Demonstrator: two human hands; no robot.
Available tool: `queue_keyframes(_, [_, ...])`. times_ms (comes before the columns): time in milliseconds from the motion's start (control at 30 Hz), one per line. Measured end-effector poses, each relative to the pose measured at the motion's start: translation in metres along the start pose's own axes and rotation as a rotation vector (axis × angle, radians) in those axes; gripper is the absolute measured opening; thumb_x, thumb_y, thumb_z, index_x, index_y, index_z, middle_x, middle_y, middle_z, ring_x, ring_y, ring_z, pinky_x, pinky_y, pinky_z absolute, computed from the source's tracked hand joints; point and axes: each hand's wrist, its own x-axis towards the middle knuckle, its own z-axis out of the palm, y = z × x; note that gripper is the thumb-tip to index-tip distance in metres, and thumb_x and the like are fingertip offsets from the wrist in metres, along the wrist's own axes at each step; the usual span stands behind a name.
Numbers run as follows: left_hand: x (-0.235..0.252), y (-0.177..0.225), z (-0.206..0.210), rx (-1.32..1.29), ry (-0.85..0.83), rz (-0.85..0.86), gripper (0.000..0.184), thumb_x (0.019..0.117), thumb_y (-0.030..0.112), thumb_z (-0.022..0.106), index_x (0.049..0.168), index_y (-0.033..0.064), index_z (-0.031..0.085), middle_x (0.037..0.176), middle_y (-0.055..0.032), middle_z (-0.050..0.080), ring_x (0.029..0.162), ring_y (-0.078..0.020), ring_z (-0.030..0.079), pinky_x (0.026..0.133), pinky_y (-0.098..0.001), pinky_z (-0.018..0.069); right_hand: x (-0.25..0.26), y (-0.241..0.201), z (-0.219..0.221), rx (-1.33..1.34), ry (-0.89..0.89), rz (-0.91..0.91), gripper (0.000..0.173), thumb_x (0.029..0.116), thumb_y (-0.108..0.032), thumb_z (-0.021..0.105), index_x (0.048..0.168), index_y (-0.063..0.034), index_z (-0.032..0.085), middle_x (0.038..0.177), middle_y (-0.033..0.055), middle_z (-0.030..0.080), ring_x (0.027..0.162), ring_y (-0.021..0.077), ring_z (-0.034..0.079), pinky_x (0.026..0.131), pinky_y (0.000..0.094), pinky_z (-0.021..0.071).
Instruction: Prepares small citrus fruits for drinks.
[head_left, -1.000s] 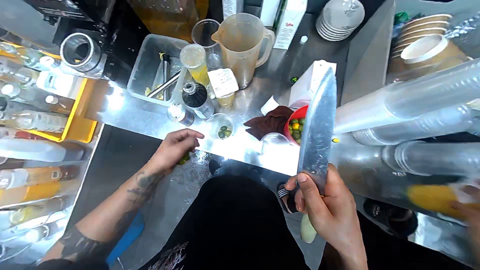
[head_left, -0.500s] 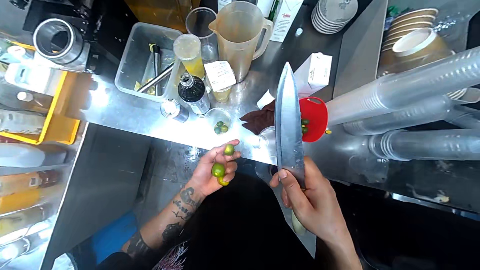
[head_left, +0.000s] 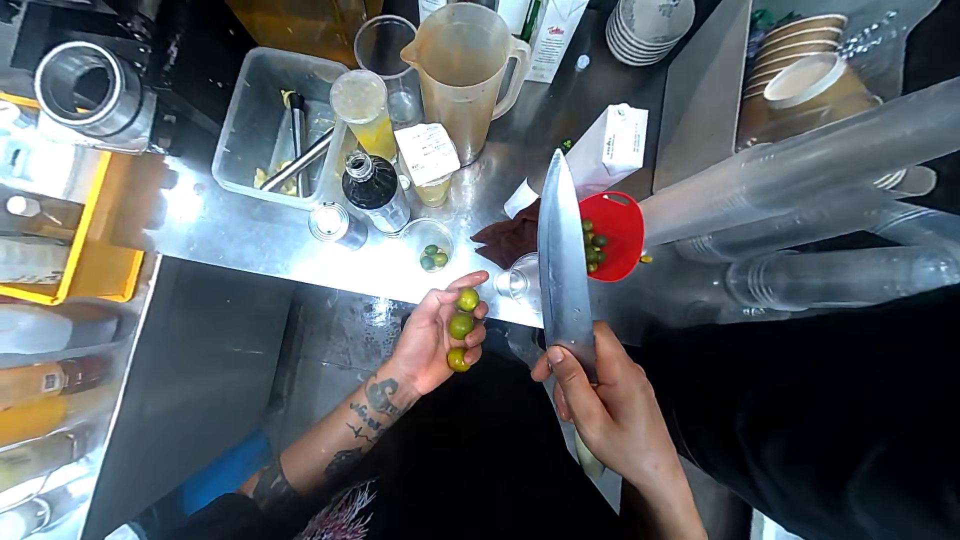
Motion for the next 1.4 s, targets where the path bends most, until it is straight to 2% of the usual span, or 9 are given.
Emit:
queue_keyframes(133, [0.004, 0.006, 0.008, 0.133, -0.086, 0.034, 0.045, 0.1097, 0.029, 0.035, 0.153, 0.0240, 0.047, 0.114, -0.0120, 0.063, 0.066, -0.0115, 0.058, 0.054, -0.0216, 0.0480, 0.001, 0.001, 0.002, -0.022, -0.015, 0.024, 0.019, 0.1092, -0.028, 0.047, 0.114, -0.0122, 0.057, 0.083, -0.0075, 0.070, 0.053, 0.0048, 0.060, 0.044, 0.0236, 0.0536])
queue_keyframes(233, [0.008, 0.010, 0.016, 0.209, -0.114, 0.064, 0.046, 0.1081, 0.018, 0.047, 0.154, 0.0223, 0.046, 0.129, -0.0140, 0.062, 0.064, -0.0072, 0.056, 0.053, -0.0187, 0.0465, 0.003, 0.000, 0.001, -0.036, -0.017, 0.039, 0.019, 0.1095, -0.028, 0.046, 0.112, -0.0123, 0.057, 0.082, -0.0080, 0.069, 0.053, 0.0040, 0.060, 0.046, 0.0232, 0.0535])
queue_keyframes(333, [0.014, 0.010, 0.019, 0.205, -0.156, 0.092, 0.039, 0.1011, 0.010, 0.061, 0.140, 0.0107, 0.060, 0.118, -0.0131, 0.066, 0.064, -0.0058, 0.057, 0.055, -0.0187, 0.0491, 0.004, -0.003, 0.001, -0.059, -0.009, 0.044, 0.019, 0.1095, -0.028, 0.046, 0.112, -0.0129, 0.057, 0.081, -0.0082, 0.068, 0.055, 0.0037, 0.060, 0.047, 0.0233, 0.0540])
queue_keyframes(500, [0.020, 0.006, 0.024, 0.183, -0.231, 0.078, 0.038, 0.0947, 0.005, 0.070, 0.131, 0.0129, 0.064, 0.100, -0.0114, 0.069, 0.064, -0.0079, 0.062, 0.056, -0.0197, 0.0528, 0.006, -0.007, 0.002, -0.054, 0.006, 0.018, 0.019, 0.1099, -0.027, 0.045, 0.111, -0.0122, 0.057, 0.081, -0.0072, 0.068, 0.056, 0.0033, 0.061, 0.049, 0.0232, 0.0549])
queue_keyframes(633, [0.022, 0.004, 0.029, 0.219, -0.240, 0.084, 0.037, 0.0928, 0.003, 0.072, 0.128, 0.0144, 0.065, 0.097, -0.0119, 0.071, 0.063, -0.0080, 0.063, 0.056, -0.0192, 0.0529, 0.005, -0.006, 0.001, -0.045, 0.013, 0.019, 0.019, 0.1099, -0.028, 0.046, 0.111, -0.0125, 0.057, 0.082, -0.0070, 0.068, 0.057, 0.0034, 0.061, 0.050, 0.0229, 0.0549])
queue_keyframes(867, [0.023, 0.005, 0.030, 0.282, -0.253, 0.159, 0.032, 0.0989, 0.014, 0.068, 0.131, 0.0121, 0.068, 0.098, -0.0126, 0.070, 0.060, -0.0073, 0.060, 0.054, -0.0198, 0.0517, 0.005, -0.008, 0.000, -0.033, 0.019, -0.004, 0.019, 0.1101, -0.027, 0.046, 0.109, -0.0122, 0.057, 0.081, -0.0072, 0.067, 0.057, 0.0027, 0.061, 0.050, 0.0219, 0.0545])
queue_keyframes(1033, [0.027, 0.009, 0.037, 0.303, -0.239, 0.180, 0.028, 0.1000, 0.019, 0.067, 0.127, 0.0112, 0.070, 0.087, -0.0089, 0.069, 0.058, -0.0065, 0.058, 0.054, -0.0193, 0.0511, 0.010, -0.008, 0.000, -0.054, 0.026, -0.010, 0.018, 0.1100, -0.027, 0.046, 0.109, -0.0127, 0.056, 0.079, -0.0064, 0.067, 0.056, 0.0030, 0.060, 0.051, 0.0224, 0.0542])
queue_keyframes(1167, [0.028, 0.017, 0.037, 0.349, -0.246, 0.243, 0.027, 0.1005, 0.020, 0.067, 0.125, 0.0101, 0.069, 0.086, -0.0088, 0.068, 0.057, -0.0071, 0.058, 0.053, -0.0201, 0.0508, -0.001, -0.008, -0.003, -0.127, -0.024, 0.019, 0.022, 0.1102, -0.029, 0.043, 0.112, -0.0122, 0.056, 0.079, -0.0070, 0.066, 0.055, 0.0028, 0.059, 0.049, 0.0233, 0.0538])
queue_keyframes(1400, [0.025, 0.025, 0.044, 0.524, -0.220, 0.331, 0.028, 0.0980, 0.017, 0.070, 0.124, 0.0082, 0.070, 0.089, -0.0105, 0.070, 0.057, -0.0072, 0.058, 0.052, -0.0203, 0.0515, 0.016, -0.019, 0.000, -0.219, 0.055, -0.051, 0.022, 0.1094, -0.028, 0.044, 0.112, -0.0094, 0.056, 0.076, -0.0031, 0.065, 0.059, 0.0058, 0.061, 0.053, 0.0265, 0.0544])
